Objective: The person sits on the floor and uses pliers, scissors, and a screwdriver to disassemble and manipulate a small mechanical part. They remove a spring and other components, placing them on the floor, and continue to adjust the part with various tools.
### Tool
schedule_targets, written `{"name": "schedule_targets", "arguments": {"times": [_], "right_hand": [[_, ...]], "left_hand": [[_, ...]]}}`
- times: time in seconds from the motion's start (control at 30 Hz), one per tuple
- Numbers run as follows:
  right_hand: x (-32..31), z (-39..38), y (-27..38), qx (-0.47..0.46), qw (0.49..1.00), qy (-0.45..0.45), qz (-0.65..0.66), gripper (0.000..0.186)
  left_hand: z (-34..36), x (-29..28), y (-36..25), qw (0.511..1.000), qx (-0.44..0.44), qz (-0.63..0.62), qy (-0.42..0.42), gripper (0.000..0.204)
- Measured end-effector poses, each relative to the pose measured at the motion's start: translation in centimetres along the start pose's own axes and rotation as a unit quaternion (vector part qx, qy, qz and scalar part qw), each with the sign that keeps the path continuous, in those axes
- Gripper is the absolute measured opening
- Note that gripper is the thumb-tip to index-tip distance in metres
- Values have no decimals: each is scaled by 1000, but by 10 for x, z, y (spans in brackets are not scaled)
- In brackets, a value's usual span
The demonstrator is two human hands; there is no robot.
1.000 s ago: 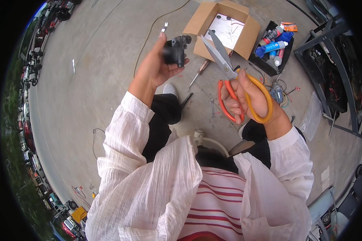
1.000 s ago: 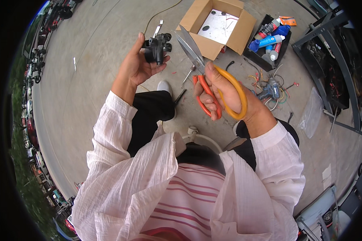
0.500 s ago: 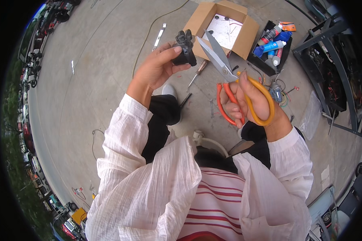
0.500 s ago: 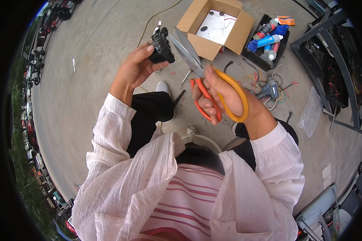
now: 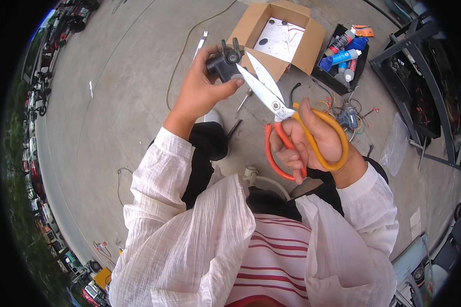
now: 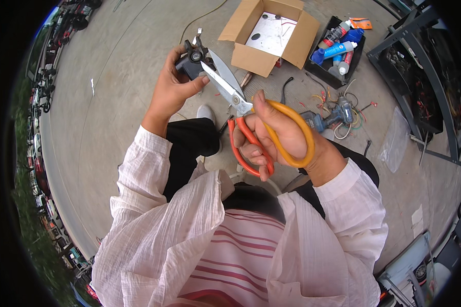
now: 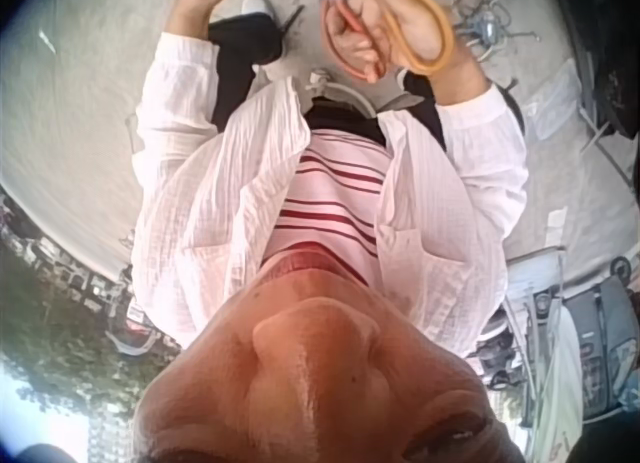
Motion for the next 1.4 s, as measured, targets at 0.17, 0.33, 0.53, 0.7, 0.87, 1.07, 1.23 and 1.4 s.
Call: {"name": "schedule_targets", "arguments": {"times": [0.17,0.33,0.53,0.7,0.87,1.07,1.23,1.4], "right_hand": [[5,0,0,-5,999,23,28,99],[13,7,-2,-37,993,42,102,99],[10,17,-3,-33,990,6,137,96],[6,20,-1,-36,994,11,98,92],[8,18,-6,-17,994,3,107,91],[9,19,-12,-3,996,9,89,91],[11,17,-15,1,997,21,75,90],[12,15,-17,12,996,14,87,90]], "left_hand": [[-1,5,-6,998,59,29,20,69],[0,6,-5,996,77,43,-12,65],[-2,6,-2,999,26,41,-20,58],[0,-7,-1,998,41,48,-27,56],[-5,-15,-9,988,87,110,-61,49],[-5,-22,-16,989,52,131,-38,42],[-6,-25,-17,996,87,22,-13,32],[-7,-23,-12,998,38,12,-38,29]]}}
Point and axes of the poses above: each hand's wrist, its own z-axis towards the middle knuckle, its own x-axis out of the palm, y = z × x, the point moved 8 cm from there along z, towards the middle knuckle, and after that the axes turned 5 degrees about -y, right-handed, at the moved point
